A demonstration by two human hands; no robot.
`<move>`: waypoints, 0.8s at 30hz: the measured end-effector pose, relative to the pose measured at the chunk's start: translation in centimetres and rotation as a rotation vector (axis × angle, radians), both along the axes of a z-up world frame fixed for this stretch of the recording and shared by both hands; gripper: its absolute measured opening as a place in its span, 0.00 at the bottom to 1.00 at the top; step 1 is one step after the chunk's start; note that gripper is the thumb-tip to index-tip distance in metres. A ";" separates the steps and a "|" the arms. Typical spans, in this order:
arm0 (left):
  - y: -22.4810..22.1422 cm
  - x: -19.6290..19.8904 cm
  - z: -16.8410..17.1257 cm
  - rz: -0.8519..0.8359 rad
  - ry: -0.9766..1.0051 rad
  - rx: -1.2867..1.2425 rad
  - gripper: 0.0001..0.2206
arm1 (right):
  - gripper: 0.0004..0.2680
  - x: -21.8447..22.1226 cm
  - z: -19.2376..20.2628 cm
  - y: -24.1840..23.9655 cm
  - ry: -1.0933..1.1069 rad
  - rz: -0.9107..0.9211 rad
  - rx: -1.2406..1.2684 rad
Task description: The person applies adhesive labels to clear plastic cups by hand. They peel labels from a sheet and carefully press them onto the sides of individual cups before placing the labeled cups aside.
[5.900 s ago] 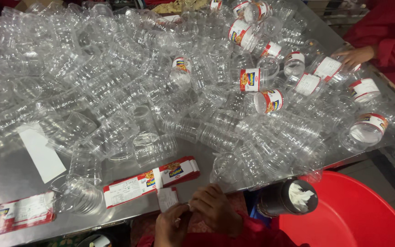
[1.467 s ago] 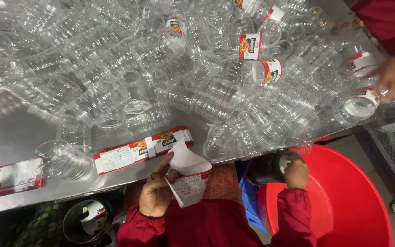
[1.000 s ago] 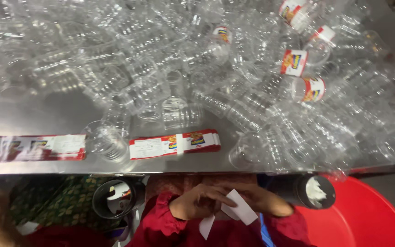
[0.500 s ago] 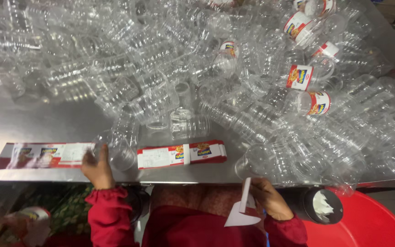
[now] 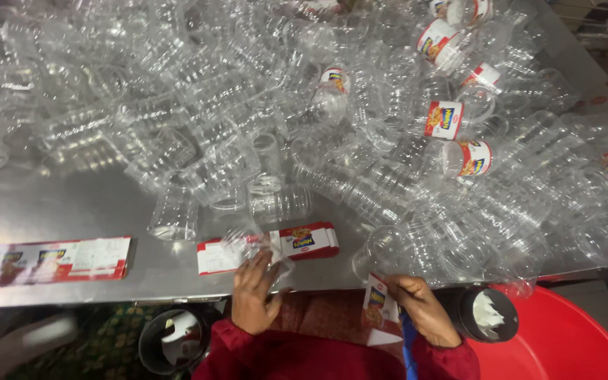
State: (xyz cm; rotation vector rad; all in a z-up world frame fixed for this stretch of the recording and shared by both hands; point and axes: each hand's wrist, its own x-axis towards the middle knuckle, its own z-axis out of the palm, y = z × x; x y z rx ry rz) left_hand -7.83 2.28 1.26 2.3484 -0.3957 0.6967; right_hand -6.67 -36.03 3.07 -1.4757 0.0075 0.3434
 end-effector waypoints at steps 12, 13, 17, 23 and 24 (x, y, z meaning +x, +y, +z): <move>-1.0 2.3 2.0 0.327 0.313 -0.735 0.45 | 0.05 -0.8 -0.8 -1.8 -0.031 -0.121 0.059; -2.1 1.1 1.8 0.242 0.335 -0.848 0.44 | 0.05 -0.7 -0.6 -1.9 -0.004 -0.162 0.084; -5.4 -3.5 -0.2 -0.088 0.477 -0.723 0.43 | 0.05 -0.9 0.6 -1.6 -0.039 -0.098 0.029; -4.0 -4.3 -0.7 -0.375 0.734 -0.742 0.27 | 0.03 -3.1 2.3 1.9 -0.062 0.156 -0.310; -3.4 -4.4 0.0 -0.413 0.779 -0.772 0.27 | 0.03 -3.2 2.4 2.5 -0.060 0.206 -0.347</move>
